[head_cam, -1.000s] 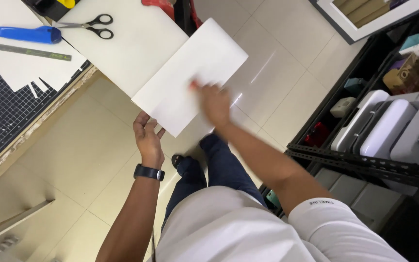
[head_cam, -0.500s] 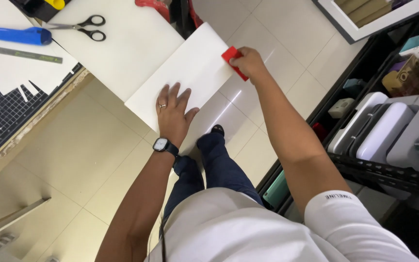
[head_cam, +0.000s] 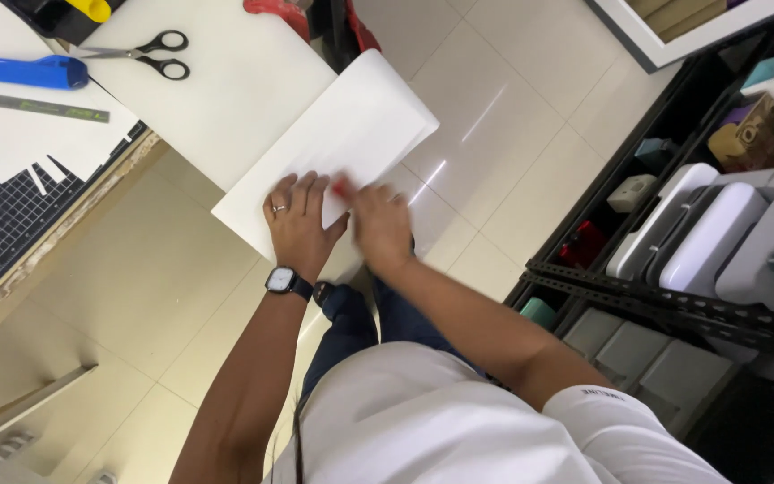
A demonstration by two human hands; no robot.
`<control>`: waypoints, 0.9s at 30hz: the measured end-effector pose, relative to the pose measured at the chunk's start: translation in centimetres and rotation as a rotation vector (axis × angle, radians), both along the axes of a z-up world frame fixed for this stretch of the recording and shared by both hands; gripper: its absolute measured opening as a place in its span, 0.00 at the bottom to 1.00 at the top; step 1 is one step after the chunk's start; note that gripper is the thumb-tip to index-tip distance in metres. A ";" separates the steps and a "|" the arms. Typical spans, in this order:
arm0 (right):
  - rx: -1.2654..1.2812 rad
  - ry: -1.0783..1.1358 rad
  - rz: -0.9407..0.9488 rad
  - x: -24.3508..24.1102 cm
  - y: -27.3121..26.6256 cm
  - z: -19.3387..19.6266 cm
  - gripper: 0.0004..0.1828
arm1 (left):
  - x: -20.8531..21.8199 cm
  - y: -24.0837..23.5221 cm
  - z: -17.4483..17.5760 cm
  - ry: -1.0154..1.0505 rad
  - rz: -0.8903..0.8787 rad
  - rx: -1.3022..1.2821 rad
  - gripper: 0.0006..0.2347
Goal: Applying a white adhesive film to a drawer front using a roller for adhesive and a squeegee for smoothing
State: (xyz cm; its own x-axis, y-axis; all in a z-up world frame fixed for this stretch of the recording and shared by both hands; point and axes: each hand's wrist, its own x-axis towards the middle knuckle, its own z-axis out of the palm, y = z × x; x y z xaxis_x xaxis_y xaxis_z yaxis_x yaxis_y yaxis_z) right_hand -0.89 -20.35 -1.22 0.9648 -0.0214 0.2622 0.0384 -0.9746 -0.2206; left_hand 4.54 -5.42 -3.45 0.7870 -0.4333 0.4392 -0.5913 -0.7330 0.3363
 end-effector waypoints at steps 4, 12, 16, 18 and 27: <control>-0.127 -0.049 0.081 1.8 -4.0 -0.9 0.33 | 0.3 0.2 0.5 0.023 -0.022 -0.008 0.34; -0.049 -0.037 0.040 -1.6 1.8 -1.7 0.30 | 0.3 0.4 -0.5 0.041 -0.016 -0.038 0.40; -0.288 -0.024 -0.018 2.8 -6.4 -3.9 0.34 | 0.3 0.5 0.8 0.070 -0.052 -0.002 0.40; -0.197 -0.200 -0.326 5.5 -12.6 -3.8 0.30 | 0.2 0.6 1.1 0.089 -0.058 -0.014 0.39; -0.210 -0.133 0.042 6.2 -3.7 -5.1 0.38 | 0.0 0.4 1.2 0.129 -0.019 -0.017 0.48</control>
State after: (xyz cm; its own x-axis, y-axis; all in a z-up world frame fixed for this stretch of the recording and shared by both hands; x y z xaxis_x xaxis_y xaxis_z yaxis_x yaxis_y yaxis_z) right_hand 5.34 -24.00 -6.36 0.9203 0.0861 0.3815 0.0948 -0.9955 -0.0042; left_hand 4.58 -5.02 -2.24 0.8290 -0.4424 0.3422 -0.5563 -0.7154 0.4229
